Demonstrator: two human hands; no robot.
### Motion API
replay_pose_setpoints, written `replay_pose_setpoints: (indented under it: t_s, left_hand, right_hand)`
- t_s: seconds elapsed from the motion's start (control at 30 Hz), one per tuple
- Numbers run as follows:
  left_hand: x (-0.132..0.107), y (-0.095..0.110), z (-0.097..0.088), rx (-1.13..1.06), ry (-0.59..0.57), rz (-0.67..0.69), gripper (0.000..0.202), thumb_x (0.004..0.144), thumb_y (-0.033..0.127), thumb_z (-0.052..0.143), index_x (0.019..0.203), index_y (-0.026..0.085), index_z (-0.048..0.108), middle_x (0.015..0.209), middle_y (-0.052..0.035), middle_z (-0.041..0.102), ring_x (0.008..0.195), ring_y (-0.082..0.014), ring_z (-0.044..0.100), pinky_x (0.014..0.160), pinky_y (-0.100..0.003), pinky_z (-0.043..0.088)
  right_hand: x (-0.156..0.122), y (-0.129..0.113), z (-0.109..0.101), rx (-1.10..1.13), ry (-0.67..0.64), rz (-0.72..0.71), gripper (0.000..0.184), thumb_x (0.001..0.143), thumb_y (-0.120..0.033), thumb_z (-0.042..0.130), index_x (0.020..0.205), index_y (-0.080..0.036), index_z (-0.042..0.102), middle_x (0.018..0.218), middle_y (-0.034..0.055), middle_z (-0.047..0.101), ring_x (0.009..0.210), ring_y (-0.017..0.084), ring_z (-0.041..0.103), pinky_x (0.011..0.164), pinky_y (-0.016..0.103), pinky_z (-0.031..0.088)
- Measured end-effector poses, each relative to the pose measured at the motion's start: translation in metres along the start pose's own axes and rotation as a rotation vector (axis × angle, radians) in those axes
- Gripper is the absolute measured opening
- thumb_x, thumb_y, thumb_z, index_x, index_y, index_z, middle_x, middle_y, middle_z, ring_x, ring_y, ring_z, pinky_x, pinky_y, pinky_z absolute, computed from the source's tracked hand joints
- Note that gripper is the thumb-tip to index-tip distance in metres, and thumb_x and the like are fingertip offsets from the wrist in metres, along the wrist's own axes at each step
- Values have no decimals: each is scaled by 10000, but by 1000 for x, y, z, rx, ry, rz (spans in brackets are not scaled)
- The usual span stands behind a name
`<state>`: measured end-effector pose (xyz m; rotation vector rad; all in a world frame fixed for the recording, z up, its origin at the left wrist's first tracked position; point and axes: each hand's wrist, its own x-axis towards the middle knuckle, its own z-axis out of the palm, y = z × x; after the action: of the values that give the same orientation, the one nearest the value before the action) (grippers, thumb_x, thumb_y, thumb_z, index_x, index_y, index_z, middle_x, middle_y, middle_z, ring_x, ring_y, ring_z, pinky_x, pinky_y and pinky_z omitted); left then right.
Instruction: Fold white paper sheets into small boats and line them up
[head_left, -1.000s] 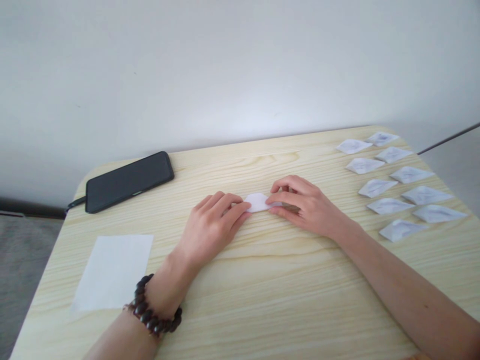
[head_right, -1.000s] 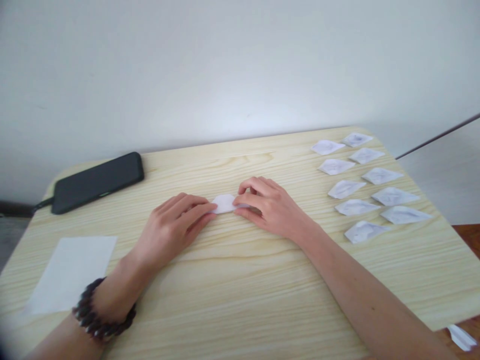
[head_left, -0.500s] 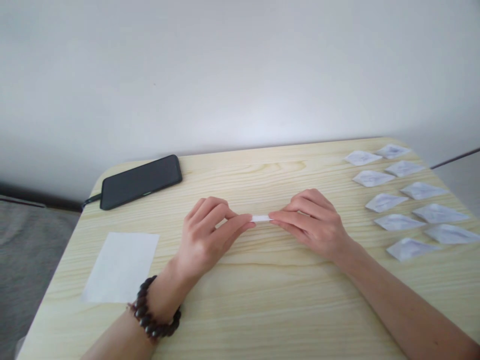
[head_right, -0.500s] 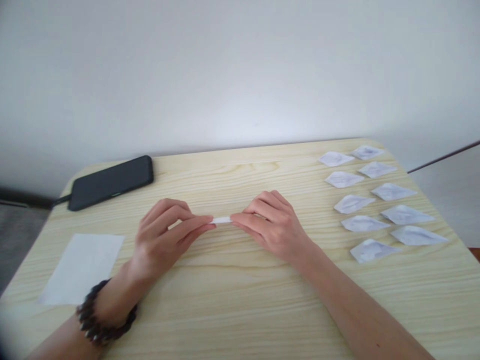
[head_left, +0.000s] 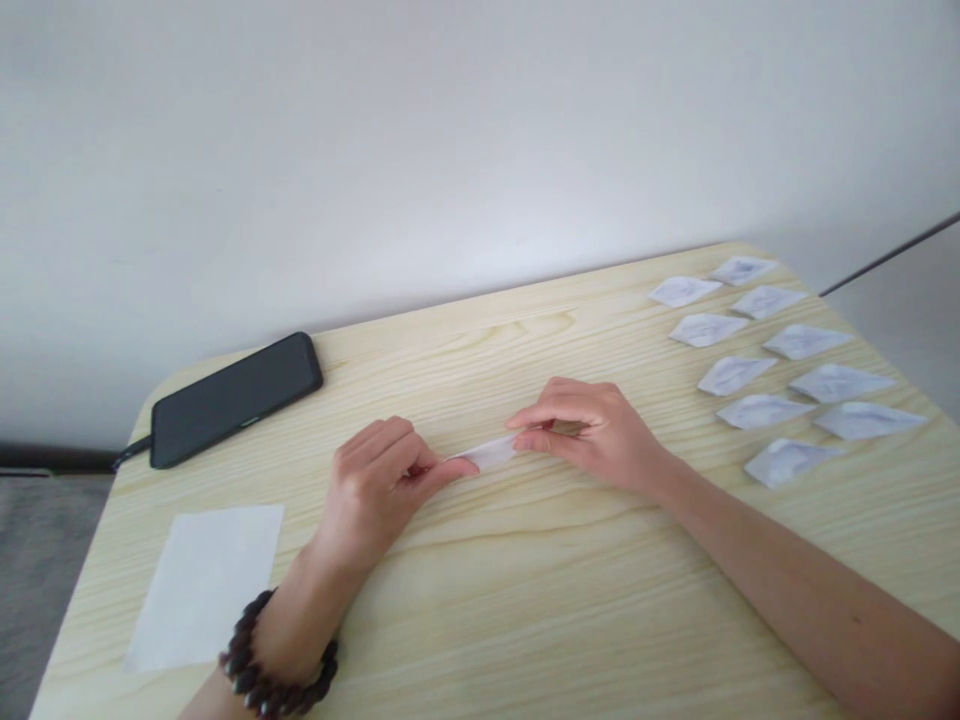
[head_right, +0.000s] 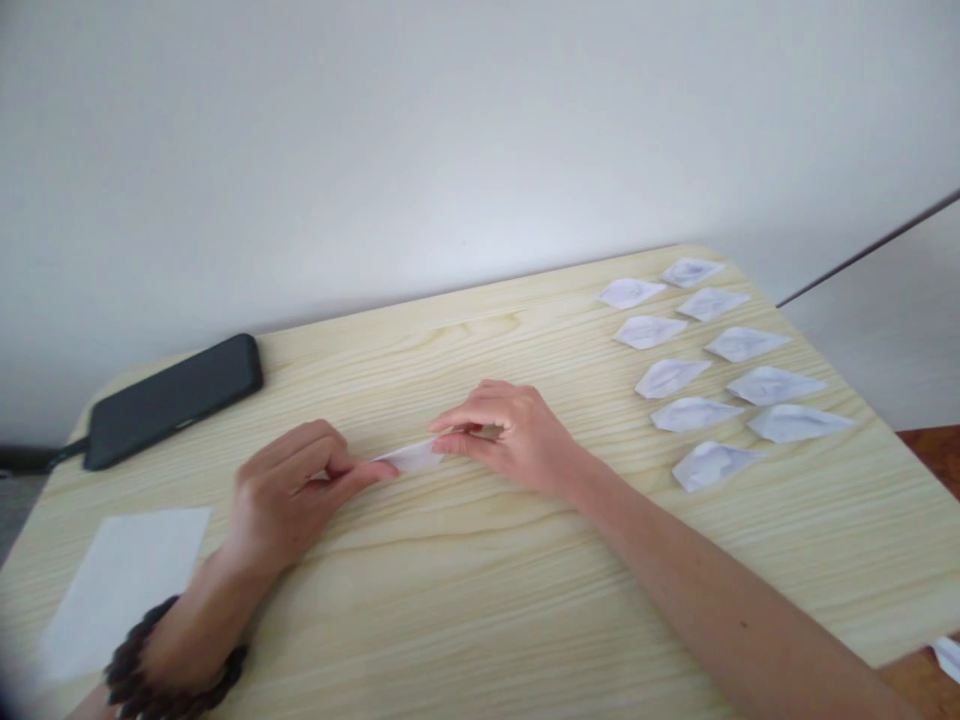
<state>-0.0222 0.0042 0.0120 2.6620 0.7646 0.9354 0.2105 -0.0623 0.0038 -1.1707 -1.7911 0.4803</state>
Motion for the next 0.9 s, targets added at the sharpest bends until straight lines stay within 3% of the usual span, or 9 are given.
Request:
replay_pose_setpoints:
  t_s: [0.17, 0.5, 0.57, 0.63, 0.7, 0.73, 0.8, 0.9]
  left_hand:
    - [4, -4, 2, -86, -128, -4, 440, 906, 413, 598, 574, 176, 431, 561, 43, 423, 530, -94, 401, 513, -237, 324]
    - [6, -6, 2, -162, -215, 83, 502, 945, 408, 529, 523, 172, 394, 517, 44, 392, 522, -99, 400, 561, -266, 343]
    - [5, -5, 1, -143, -183, 53, 428, 895, 485, 580, 613, 173, 499, 598, 16, 497, 567, -113, 459, 565, -264, 382]
    - [4, -3, 2, -156, -146, 51, 405, 795, 560, 667, 867, 169, 592, 796, -41, 622, 688, -143, 564, 607, -267, 457]
    - [3, -2, 3, -161, -134, 127, 425, 800, 478, 707, 1069, 182, 565, 957, -76, 663, 811, -162, 623, 677, -272, 507]
    - [3, -2, 4, -147, -128, 178, 342, 841, 379, 696, 1091, 192, 559, 974, -73, 672, 833, -158, 633, 697, -268, 514]
    - [2, 0, 5, -115, -110, 243, 171, 890, 191, 630, 1054, 199, 581, 933, -52, 693, 809, -140, 643, 696, -251, 511]
    - [3, 1, 4, -138, -53, 181, 95, 892, 133, 595, 968, 186, 614, 845, -36, 709, 748, -130, 649, 660, -232, 508]
  right_hand:
    - [-1, -1, -1, 95, -20, 111, 76, 841, -263, 703, 823, -200, 742, 735, 11, 735, 649, 101, 638, 579, 197, 469]
    - [-2, -1, -5, 222, -83, 317, 96, 779, -305, 757, 792, -211, 770, 710, 9, 723, 609, 110, 624, 533, 210, 457]
    - [-2, -1, -6, 254, -80, 374, 122, 776, -332, 756, 791, -213, 770, 717, 12, 727, 618, 119, 636, 531, 214, 466]
    - [-2, -1, -6, 268, -68, 421, 140, 779, -354, 748, 792, -216, 769, 722, 14, 731, 635, 133, 652, 537, 222, 480]
    - [-2, -2, -6, 268, -59, 446, 152, 780, -366, 744, 789, -215, 765, 724, 15, 732, 647, 142, 658, 550, 231, 489]
    - [-2, -1, -5, 266, -58, 452, 157, 780, -369, 743, 788, -213, 762, 725, 14, 731, 651, 145, 658, 556, 235, 491]
    - [-2, -1, -6, 256, -66, 448, 169, 783, -375, 739, 792, -206, 753, 737, 15, 730, 668, 146, 656, 577, 240, 495]
    - [-2, -1, -7, 234, -91, 397, 173, 827, -365, 697, 860, -200, 740, 794, 23, 733, 718, 144, 656, 625, 245, 503]
